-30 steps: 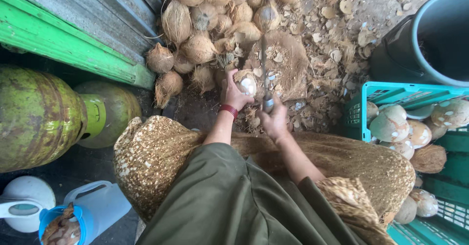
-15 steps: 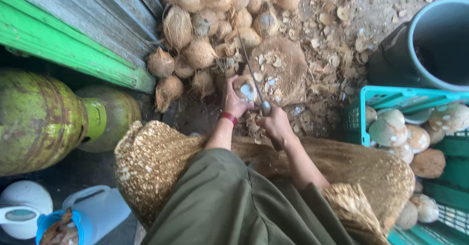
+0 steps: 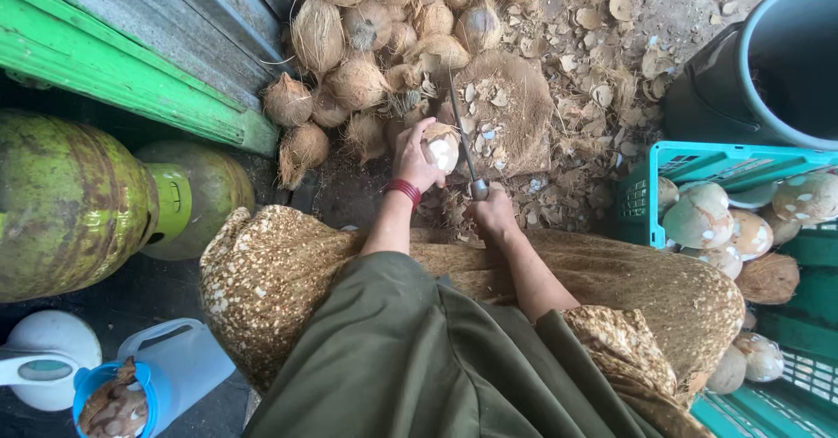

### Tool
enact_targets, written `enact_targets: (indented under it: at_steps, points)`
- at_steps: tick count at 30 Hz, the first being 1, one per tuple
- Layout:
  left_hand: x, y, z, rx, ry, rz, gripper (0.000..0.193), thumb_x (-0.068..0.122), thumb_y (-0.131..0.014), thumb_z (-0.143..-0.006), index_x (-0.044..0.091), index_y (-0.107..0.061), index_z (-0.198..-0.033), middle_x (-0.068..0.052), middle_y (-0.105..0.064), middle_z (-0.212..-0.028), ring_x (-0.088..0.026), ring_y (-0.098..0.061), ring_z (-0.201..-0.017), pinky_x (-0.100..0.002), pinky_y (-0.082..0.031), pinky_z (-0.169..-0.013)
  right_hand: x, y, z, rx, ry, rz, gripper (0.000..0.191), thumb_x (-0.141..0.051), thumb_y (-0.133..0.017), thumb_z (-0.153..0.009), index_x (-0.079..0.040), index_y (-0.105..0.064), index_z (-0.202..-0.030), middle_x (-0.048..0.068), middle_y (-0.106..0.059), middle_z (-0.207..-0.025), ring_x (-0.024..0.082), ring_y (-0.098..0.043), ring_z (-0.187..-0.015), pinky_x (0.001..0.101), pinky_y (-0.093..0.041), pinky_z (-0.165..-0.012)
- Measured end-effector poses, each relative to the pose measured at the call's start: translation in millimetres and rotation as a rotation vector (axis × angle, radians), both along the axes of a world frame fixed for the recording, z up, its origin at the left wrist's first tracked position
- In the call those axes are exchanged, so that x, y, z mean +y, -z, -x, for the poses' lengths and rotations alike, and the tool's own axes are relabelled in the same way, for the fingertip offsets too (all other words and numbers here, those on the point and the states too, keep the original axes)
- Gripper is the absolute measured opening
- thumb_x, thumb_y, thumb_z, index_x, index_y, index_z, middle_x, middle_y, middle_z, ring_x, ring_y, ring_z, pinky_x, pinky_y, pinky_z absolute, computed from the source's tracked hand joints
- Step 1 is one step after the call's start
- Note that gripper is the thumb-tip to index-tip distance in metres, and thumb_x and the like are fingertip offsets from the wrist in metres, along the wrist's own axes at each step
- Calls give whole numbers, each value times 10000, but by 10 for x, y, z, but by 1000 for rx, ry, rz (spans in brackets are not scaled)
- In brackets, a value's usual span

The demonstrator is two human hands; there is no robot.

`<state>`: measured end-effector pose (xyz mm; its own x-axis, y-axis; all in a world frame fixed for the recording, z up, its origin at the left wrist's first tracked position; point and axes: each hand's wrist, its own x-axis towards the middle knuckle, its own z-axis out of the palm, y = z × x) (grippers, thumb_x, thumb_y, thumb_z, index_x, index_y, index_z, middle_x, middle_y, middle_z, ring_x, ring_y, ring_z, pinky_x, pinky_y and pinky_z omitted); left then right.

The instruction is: The person sits on the ground and uses a curved knife to peel the husk off a coconut. They rotate the coconut in their left hand while striking the husk with the knife in their right hand, then place the peeled coconut into a nearby crate.

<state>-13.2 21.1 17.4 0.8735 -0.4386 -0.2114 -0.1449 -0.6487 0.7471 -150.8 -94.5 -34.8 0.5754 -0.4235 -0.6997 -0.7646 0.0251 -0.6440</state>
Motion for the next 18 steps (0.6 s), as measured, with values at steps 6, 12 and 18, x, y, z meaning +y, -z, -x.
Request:
enact_targets:
  at_steps: [6, 12, 18]
  points:
    - [-93, 8, 50, -11, -200, 33, 1158, 62, -1002, -406, 250, -402, -1378, -174, -482, -1327, -360, -531, -1255, -480, -484, -1096, 68, -187, 0, -67, 32, -201, 271, -64, -724, -778, 21, -608, -1008, 164, -614, -714, 276, -572, -524, 417, -480, -472]
    - [-71, 20, -126, 139, -117, 45, 1095, 147, -954, -452, 150, -370, -1378, -165, -529, -1265, -338, -576, -1208, -427, -531, -1069, 66, -268, 15, -646, -131, 533, 544, -113, -786, -758, 30, -594, -1247, 172, -665, -730, 232, -665, -588, 373, -521, -581]
    - [-112, -33, -71, 25, -80, -208, 1065, 196, -998, -447, 131, -381, -1313, -187, -479, -1240, -367, -517, -1201, -468, -498, -1019, 130, -95, -176, -96, 44, -64, 363, -59, -735, -754, 100, -661, -1072, 213, -688, -791, 337, -670, -636, 495, -538, -585]
